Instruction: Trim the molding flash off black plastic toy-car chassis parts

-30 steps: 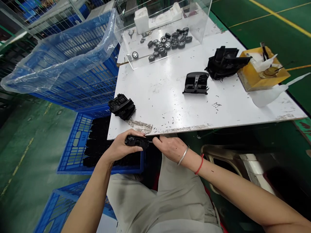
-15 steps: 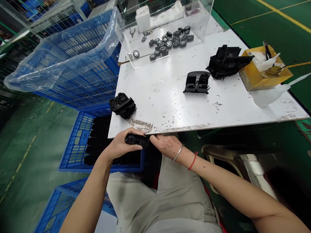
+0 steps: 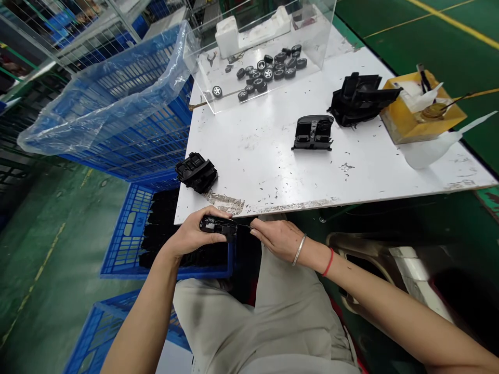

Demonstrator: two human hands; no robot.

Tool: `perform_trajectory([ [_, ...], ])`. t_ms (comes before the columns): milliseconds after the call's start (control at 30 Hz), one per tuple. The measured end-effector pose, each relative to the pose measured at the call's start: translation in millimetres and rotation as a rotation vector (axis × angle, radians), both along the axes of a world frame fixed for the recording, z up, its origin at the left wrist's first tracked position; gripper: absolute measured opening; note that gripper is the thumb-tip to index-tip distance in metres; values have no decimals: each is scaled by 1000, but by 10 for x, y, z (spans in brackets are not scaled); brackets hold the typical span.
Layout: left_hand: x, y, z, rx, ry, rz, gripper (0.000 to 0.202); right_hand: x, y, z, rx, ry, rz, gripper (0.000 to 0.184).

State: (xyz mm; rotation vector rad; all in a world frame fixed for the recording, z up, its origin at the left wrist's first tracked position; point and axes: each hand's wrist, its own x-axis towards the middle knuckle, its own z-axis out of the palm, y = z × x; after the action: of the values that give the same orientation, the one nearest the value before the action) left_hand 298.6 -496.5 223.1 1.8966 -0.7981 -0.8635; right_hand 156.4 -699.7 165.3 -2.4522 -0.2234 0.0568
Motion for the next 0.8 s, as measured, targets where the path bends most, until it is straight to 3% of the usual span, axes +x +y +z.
perform_trajectory([
  [467,5,8,-25,-51,35,-9,41,137,30,19,75,88,59,26],
  [800,11,24,-29,-64,-11,-47,41,276,126,202,55,172,131,19],
])
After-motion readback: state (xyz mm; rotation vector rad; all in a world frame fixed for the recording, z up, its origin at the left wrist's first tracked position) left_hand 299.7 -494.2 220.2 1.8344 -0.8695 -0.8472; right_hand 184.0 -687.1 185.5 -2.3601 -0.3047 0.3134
